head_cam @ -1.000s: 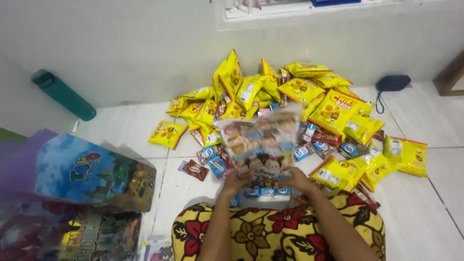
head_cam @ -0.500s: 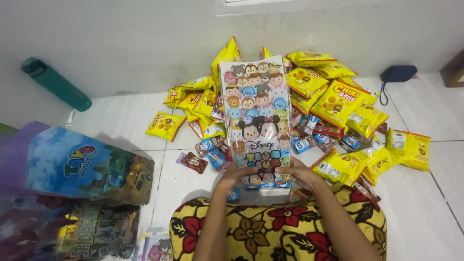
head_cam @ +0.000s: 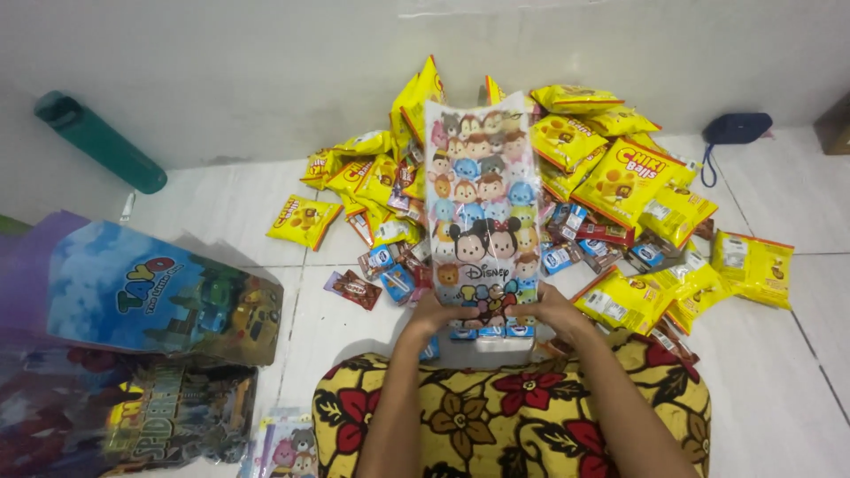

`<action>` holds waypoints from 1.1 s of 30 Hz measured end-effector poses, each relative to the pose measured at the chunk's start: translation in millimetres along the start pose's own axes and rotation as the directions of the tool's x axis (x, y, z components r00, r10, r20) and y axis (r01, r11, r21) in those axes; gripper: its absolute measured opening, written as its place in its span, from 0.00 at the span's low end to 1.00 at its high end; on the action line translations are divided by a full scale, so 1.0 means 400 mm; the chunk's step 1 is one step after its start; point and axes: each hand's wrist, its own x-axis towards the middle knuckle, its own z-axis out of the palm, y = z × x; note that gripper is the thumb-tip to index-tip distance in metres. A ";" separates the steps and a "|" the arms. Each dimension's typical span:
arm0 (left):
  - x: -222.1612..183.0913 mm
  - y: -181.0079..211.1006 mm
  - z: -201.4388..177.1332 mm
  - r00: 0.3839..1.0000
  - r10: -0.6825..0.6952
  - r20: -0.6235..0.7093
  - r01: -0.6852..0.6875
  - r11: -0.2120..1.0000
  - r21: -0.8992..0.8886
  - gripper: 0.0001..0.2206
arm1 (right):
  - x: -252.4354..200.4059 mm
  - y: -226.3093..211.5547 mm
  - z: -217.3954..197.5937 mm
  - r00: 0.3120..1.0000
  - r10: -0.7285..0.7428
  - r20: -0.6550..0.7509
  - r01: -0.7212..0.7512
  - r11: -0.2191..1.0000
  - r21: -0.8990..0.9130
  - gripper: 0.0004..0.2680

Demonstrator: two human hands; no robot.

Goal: Manually sorting and packing individual snack bags into a larger clear plastic bag.

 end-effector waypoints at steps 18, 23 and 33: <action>0.092 -0.126 -0.013 0.989 0.097 -0.115 -0.095 0.995 0.024 0.31 | -0.055 -0.042 0.041 0.945 -0.194 -0.264 0.224 0.971 0.088 0.09; 0.087 -0.125 -0.013 0.979 0.126 -0.160 -0.127 0.992 0.002 0.25 | 0.062 0.089 -0.071 0.934 -0.231 -0.271 0.262 0.962 0.083 0.07; 0.003 -0.030 0.000 0.971 0.127 -0.204 -0.155 0.980 -0.125 0.27 | 0.214 0.176 -0.428 0.970 0.080 -0.228 -0.241 0.383 -0.892 0.14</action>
